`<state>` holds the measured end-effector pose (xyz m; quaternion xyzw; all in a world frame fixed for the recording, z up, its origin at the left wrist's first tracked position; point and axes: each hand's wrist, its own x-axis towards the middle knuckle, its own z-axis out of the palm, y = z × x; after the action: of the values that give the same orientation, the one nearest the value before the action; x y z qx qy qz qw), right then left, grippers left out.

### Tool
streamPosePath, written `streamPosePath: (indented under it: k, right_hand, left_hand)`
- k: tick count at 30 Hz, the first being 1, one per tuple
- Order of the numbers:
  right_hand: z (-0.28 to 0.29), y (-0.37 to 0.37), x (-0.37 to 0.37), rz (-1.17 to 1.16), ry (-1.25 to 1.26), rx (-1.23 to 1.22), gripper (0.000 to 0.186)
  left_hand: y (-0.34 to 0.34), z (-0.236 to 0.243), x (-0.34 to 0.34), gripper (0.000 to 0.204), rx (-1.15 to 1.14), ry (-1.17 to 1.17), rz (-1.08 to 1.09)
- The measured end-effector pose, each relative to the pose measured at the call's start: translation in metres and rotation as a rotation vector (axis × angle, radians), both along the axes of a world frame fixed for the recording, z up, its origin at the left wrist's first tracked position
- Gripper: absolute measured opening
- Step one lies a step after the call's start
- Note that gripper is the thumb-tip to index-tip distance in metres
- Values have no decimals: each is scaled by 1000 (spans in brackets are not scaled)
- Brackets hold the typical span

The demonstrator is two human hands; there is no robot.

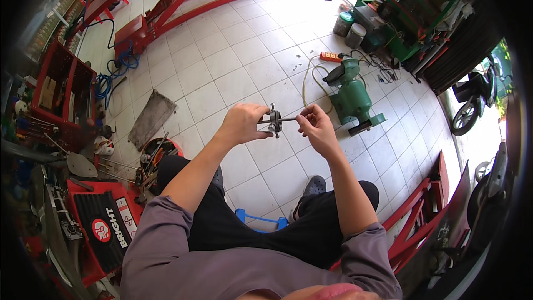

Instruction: The person holds a mechanical motorcycle component, turning it over to view different sides and using fingers to pull out a small metal pin from the assembly.

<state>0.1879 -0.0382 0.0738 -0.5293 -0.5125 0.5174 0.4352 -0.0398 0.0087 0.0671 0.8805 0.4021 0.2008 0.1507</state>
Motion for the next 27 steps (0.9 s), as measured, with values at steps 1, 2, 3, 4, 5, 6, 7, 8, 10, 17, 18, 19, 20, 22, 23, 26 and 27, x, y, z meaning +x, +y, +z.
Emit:
streamPosePath:
  k: [1,2,3,4,5,6,7,8,10,17,18,19,20,22,23,26,27]
  right_hand:
    - [-2,-1,0,-10,-13,20,16]
    - [-5,-1,0,-20,-26,40,16]
    - [-6,-1,0,-30,-39,59,16]
    - [-5,-3,-2,-40,-44,55,14]
    - [-6,-2,-2,-41,1,93,13]
    - [-8,0,-1,-43,46,132,12]
    - [-11,-2,-2,-44,92,159,11]
    - [-11,-2,0,-24,106,142,11]
    - [-6,1,4,23,140,103,12]
    - [-18,12,15,-242,479,19,23]
    - [-24,13,18,-254,507,-28,24]
    - [-30,16,19,-255,536,-75,26]
    - [-35,19,19,-230,510,-97,27]
    - [-57,20,19,-151,404,-105,26]
    - [-69,23,14,-150,221,-106,24]
    - [-114,21,0,-67,-296,-77,21]
    - [-143,16,0,-35,-367,-104,23]
  left_hand:
    - [-1,0,0,51,-8,-2,-1]
    - [-1,0,1,50,-16,-4,-2]
    - [-1,1,1,50,-10,-10,-5]
    - [-2,1,1,49,-10,-14,-7]
    - [-2,2,0,49,-10,-17,-9]
    - [-2,3,1,49,-31,-15,-8]
    - [-4,3,1,49,-62,-11,-7]
    - [-5,3,1,49,-94,-8,-5]
    - [-5,2,-1,51,-117,-80,-10]
    - [6,-38,1,32,-830,-983,121]
    - [4,-31,6,39,-1007,-1154,206]
    - [5,-31,7,47,-1131,-1354,268]
    - [7,-32,7,51,-1218,-1501,379]
    - [16,-39,0,54,-1375,-1771,434]
    - [19,-47,-6,54,-1433,-1851,468]
    - [39,-59,-17,50,-1331,-1780,596]
    - [45,-57,-12,50,-1327,-1757,573]
